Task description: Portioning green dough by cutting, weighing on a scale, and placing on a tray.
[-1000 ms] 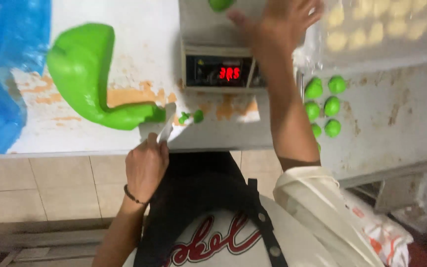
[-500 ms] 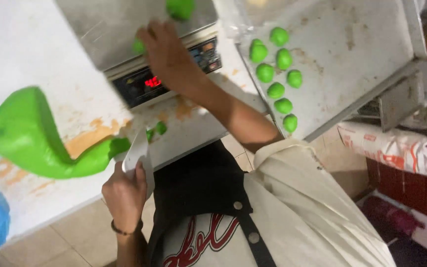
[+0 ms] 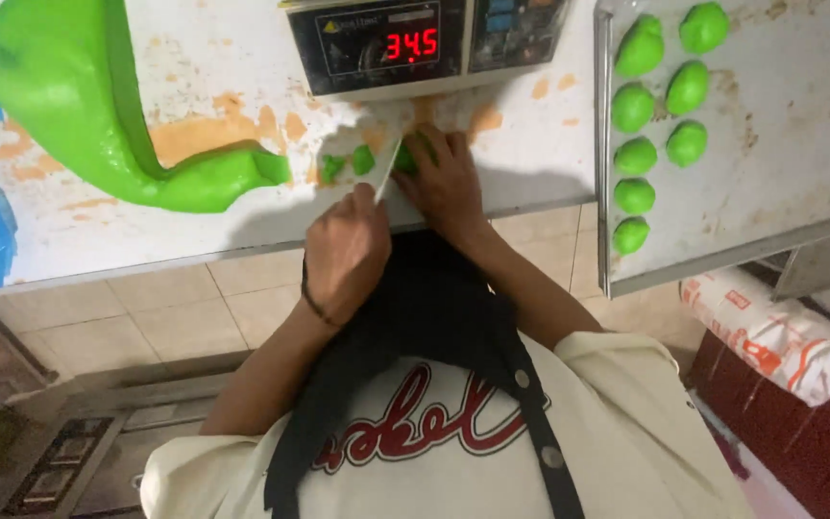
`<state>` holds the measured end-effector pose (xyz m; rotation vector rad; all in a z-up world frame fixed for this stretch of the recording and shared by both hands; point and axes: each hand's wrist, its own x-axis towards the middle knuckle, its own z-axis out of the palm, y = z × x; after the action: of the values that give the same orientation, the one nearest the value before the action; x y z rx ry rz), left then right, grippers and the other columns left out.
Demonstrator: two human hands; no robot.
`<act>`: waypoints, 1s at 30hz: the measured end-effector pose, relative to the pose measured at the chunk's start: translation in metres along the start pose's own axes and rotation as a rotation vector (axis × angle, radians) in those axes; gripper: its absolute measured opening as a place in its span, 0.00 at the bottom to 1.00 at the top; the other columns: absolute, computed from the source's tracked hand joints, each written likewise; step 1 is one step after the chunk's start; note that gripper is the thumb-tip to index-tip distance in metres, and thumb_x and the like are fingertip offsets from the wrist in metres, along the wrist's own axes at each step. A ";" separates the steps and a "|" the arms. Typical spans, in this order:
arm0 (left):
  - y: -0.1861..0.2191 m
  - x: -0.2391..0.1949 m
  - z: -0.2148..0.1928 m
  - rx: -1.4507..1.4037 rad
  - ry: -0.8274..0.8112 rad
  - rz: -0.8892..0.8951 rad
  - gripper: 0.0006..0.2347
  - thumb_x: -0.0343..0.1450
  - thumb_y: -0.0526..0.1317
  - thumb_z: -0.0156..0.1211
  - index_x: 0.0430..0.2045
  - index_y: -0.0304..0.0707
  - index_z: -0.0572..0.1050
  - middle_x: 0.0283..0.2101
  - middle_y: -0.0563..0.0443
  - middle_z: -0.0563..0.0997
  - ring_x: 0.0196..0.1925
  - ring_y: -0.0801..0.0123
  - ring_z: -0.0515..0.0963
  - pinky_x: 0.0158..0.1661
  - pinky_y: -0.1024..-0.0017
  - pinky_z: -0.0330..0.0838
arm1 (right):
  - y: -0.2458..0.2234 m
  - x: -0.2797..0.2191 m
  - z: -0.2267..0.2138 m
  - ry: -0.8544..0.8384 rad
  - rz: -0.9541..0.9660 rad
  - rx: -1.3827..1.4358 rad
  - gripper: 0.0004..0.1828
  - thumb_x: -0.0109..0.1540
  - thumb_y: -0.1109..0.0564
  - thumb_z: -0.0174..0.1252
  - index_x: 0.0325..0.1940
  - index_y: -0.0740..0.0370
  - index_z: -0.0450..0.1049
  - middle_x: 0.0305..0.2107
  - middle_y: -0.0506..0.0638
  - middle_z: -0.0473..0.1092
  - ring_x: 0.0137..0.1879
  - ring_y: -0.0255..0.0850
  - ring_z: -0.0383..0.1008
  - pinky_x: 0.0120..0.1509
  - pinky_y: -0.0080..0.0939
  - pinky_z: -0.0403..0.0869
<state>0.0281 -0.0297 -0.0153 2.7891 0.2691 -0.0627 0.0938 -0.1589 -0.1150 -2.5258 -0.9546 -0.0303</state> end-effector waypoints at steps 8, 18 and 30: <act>0.016 0.005 0.011 0.341 0.038 0.131 0.06 0.59 0.36 0.48 0.10 0.47 0.61 0.10 0.62 0.61 0.12 0.74 0.67 0.14 0.82 0.62 | 0.009 0.006 -0.021 -0.544 0.289 0.207 0.17 0.46 0.45 0.55 0.36 0.52 0.68 0.30 0.50 0.66 0.36 0.53 0.69 0.36 0.51 0.68; -0.009 -0.004 -0.037 -0.010 -0.129 0.123 0.05 0.60 0.38 0.53 0.18 0.37 0.69 0.13 0.47 0.70 0.19 0.58 0.75 0.19 0.68 0.67 | 0.045 -0.005 0.006 0.502 -0.051 -0.810 0.11 0.57 0.53 0.48 0.37 0.63 0.69 0.35 0.67 0.66 0.38 0.56 0.69 0.43 0.49 0.69; -0.007 0.006 0.017 0.037 -0.246 0.309 0.09 0.64 0.42 0.52 0.24 0.33 0.68 0.10 0.51 0.66 0.12 0.64 0.68 0.13 0.71 0.59 | 0.081 -0.051 -0.156 -0.224 0.844 0.713 0.30 0.44 0.54 0.57 0.49 0.55 0.57 0.46 0.50 0.61 0.51 0.41 0.62 0.51 0.38 0.64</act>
<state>0.0326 -0.0275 -0.0344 2.7869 -0.2248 -0.3355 0.1266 -0.3078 -0.0145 -2.0583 0.1149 0.7176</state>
